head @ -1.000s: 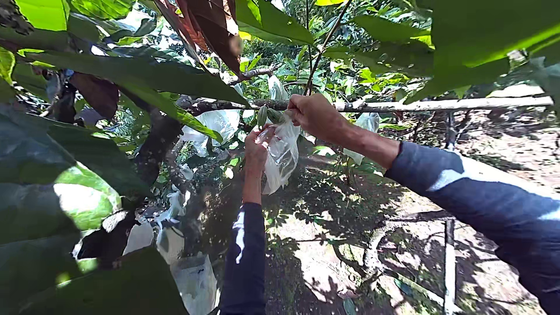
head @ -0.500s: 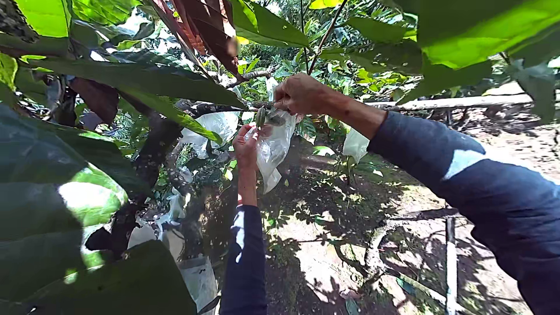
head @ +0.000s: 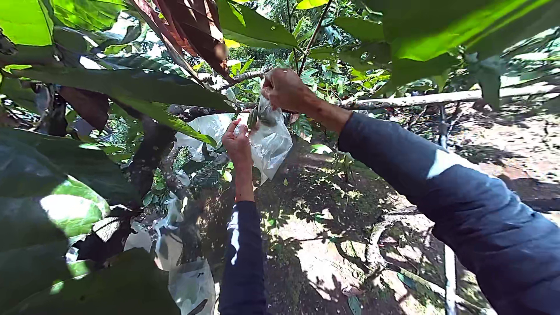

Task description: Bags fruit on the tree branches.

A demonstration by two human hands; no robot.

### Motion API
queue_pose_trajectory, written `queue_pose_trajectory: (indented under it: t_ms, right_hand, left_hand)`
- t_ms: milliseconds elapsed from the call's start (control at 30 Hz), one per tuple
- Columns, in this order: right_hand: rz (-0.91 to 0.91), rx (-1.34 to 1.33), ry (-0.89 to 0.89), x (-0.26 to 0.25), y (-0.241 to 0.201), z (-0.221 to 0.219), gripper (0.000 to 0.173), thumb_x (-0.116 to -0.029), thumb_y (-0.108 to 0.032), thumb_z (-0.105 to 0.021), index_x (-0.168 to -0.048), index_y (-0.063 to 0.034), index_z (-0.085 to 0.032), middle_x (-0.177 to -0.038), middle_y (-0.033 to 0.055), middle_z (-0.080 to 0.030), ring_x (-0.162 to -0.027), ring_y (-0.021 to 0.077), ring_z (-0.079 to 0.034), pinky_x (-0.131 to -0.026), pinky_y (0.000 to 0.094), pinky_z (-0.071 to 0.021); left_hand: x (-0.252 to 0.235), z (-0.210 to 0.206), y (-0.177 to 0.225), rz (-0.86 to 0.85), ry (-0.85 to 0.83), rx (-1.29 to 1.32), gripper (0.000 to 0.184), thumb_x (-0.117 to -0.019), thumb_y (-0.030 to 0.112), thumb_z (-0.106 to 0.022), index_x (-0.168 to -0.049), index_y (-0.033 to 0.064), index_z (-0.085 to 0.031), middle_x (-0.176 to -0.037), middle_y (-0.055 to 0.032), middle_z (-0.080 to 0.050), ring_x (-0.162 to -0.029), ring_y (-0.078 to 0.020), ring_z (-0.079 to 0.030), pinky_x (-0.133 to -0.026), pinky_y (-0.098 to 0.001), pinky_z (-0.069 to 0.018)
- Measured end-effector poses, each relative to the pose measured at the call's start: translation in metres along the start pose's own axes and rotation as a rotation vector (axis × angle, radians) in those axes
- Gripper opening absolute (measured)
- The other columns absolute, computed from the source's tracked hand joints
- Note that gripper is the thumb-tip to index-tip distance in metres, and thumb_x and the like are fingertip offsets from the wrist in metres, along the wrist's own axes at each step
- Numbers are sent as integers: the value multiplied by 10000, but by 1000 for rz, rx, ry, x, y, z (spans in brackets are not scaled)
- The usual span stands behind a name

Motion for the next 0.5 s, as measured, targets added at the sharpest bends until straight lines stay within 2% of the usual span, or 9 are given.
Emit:
queue_pose_trajectory:
  t_ms: [67, 133, 200, 267, 333, 400, 467, 500]
  right_hand:
    - [-79, -56, 36, 4, 2, -4, 243, -1028, -144, -548, -1143, 45, -651, -972, 179, -681, -832, 270, -695, -801, 463, -575]
    - [-114, -97, 55, 3, 8, -9, 237, -1034, -159, -548, -1100, 46, -648, -937, 169, -681, -795, 253, -696, -775, 449, -578]
    - [-73, -142, 106, 0, 19, -16, 260, -1048, -213, -554, -1021, 27, -651, -809, 128, -664, -653, 207, -676, -656, 401, -591]
    - [54, -196, 264, -2, 32, -23, 309, -1029, -290, -577, -899, -20, -650, -661, 75, -624, -500, 147, -600, -494, 342, -533]
    - [-104, -273, 149, -6, 20, -15, 311, -1023, -314, -605, -919, -28, -668, -705, 63, -622, -560, 156, -597, -572, 358, -535]
    - [-156, -384, 127, -10, 17, -15, 298, -1004, -312, -640, -936, -23, -667, -759, 69, -591, -642, 173, -554, -637, 390, -488]
    - [-114, -530, 97, -22, 32, -35, 298, -1003, -361, -633, -893, -85, -622, -690, 8, -515, -550, 110, -470, -506, 302, -407]
    - [-110, -588, 57, -25, 34, -41, 295, -1006, -353, -634, -870, -91, -631, -656, -7, -514, -513, 94, -466, -467, 272, -400]
  left_hand:
    - [-3, -2, 9, -19, -1, 46, 216, -1016, 90, -589, -1196, 49, -702, -1004, -99, -732, -827, -154, -706, -759, -363, -613]
    - [-5, -3, 19, -37, -10, 50, 181, -1003, 88, -616, -1162, 50, -693, -972, -97, -727, -780, -165, -710, -713, -366, -622]
    - [-5, -1, 29, -98, -17, -66, 110, -1013, 139, -625, -1087, 82, -685, -918, -73, -698, -719, -154, -664, -647, -342, -587]
    - [-7, 1, 37, -145, -21, -195, 126, -998, 144, -651, -1092, 72, -697, -938, -83, -704, -771, -165, -666, -710, -362, -578]
    - [-15, 2, 38, -156, -37, -294, 121, -982, 122, -655, -1058, 37, -696, -928, -104, -703, -795, -179, -677, -739, -383, -577]
    - [-12, 5, 35, -131, -89, -335, 133, -1009, 155, -634, -1085, 52, -674, -956, -120, -687, -811, -226, -663, -734, -428, -567]
    - [-18, 5, 37, -113, -124, -384, 175, -993, 144, -628, -1112, 39, -701, -974, -136, -711, -835, -245, -688, -760, -459, -578]
    - [-22, 4, 38, -118, -152, -417, 186, -985, 134, -629, -1116, 27, -706, -981, -143, -716, -849, -247, -693, -777, -465, -578]
Point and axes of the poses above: each hand's wrist, its own x-axis away from the middle knuckle, its own z-axis out of the back of the hand, y = z × x, the point moved 7 cm from there along -x, towards the middle knuckle
